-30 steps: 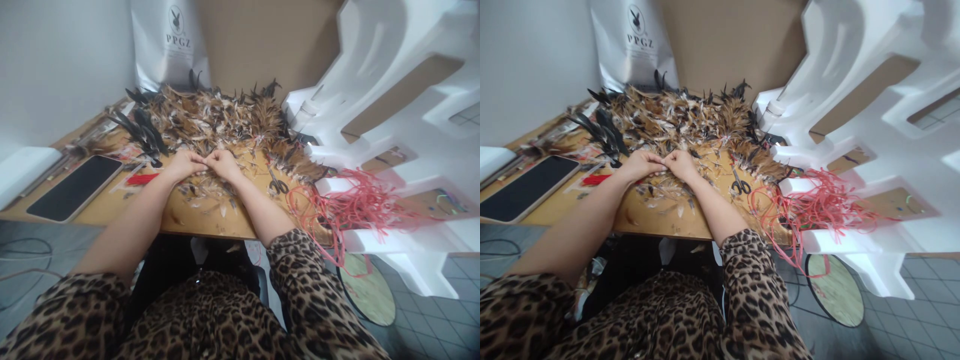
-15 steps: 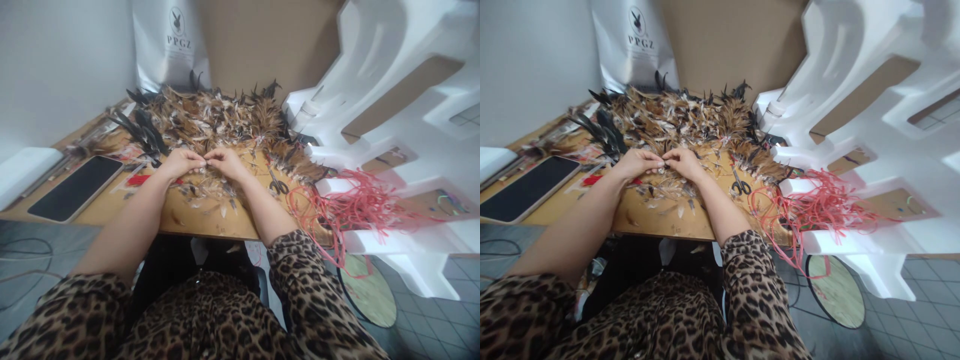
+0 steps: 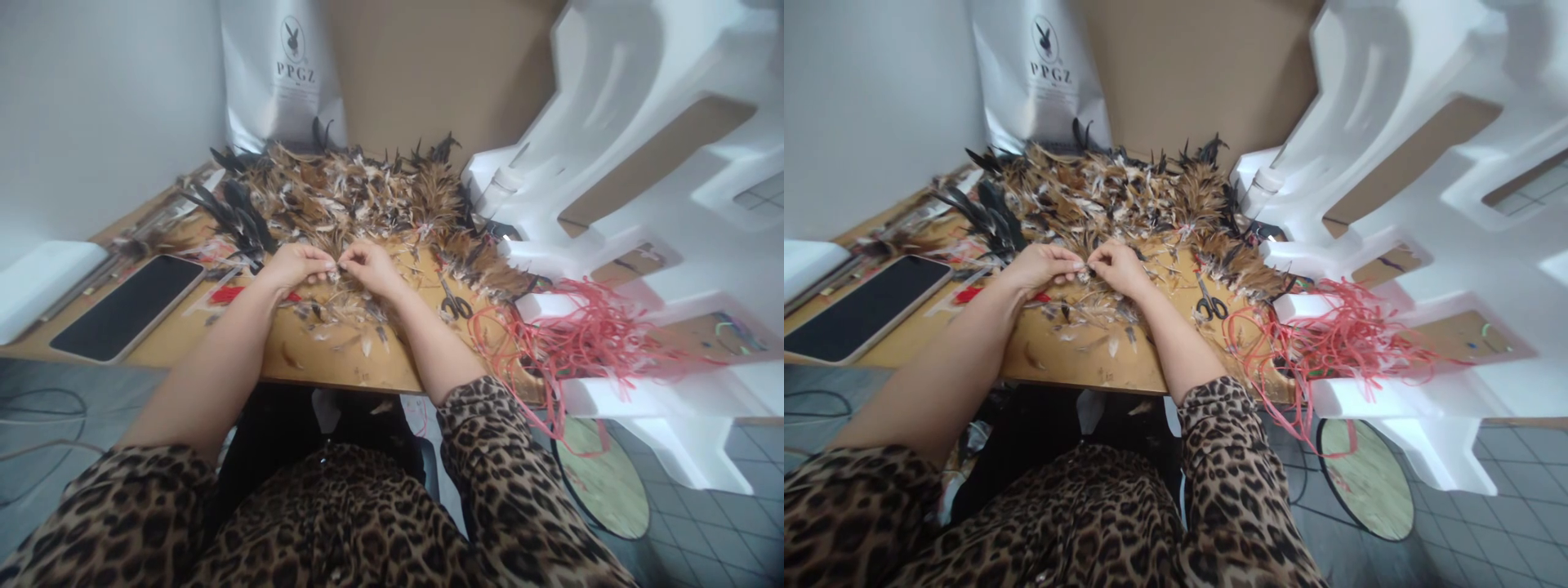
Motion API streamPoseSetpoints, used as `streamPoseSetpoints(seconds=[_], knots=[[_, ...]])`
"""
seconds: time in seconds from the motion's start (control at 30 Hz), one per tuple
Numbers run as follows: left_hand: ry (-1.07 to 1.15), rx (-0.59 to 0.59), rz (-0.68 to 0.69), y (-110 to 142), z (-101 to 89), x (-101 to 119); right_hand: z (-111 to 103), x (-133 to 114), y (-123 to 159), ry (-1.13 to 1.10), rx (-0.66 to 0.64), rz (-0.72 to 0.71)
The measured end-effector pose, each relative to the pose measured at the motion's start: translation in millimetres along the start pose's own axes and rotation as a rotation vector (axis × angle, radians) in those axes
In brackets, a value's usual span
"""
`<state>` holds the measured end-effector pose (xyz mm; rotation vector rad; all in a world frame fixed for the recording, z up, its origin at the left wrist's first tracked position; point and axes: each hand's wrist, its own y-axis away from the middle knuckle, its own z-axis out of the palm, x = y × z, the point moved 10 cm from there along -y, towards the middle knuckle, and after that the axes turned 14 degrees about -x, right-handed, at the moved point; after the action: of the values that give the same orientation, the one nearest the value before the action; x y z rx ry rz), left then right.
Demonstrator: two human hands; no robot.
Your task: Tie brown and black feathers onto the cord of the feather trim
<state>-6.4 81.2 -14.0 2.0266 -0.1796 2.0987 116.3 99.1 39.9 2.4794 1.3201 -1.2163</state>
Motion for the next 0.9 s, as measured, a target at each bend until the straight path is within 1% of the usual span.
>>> streamPoseSetpoints(seconds=[0.13, 0.27, 0.37, 0.47, 0.53, 0.63, 0.77, 0.9], knots=[[0.088, 0.034, -0.044, 0, -4.7, -7, 3, -2, 0, -0.01, -0.019, -0.007], [0.153, 0.039, -0.091, 3, -2.8, -10, 7, -3, -1, -0.027, -0.059, -0.021], [0.174, 0.035, -0.094, 5, 0.7, -8, 10, 3, -1, -0.117, -0.085, 0.024], [0.137, 0.021, -0.087, 5, 3.8, -5, 8, 13, 0, -0.241, -0.054, 0.102], [0.091, 0.004, -0.078, 4, 5.4, -4, 9, 17, 0, -0.274, -0.044, 0.122], [0.005, -0.016, -0.046, 2, 6.7, -2, 13, 16, -2, -0.229, -0.077, 0.096], [-0.079, -0.025, 0.001, 1, 8.7, 3, 17, 14, -2, -0.085, -0.098, 0.08], [-0.18, -0.014, 0.068, 2, 11.4, 13, 18, 12, 0, 0.023, -0.1, 0.078]])
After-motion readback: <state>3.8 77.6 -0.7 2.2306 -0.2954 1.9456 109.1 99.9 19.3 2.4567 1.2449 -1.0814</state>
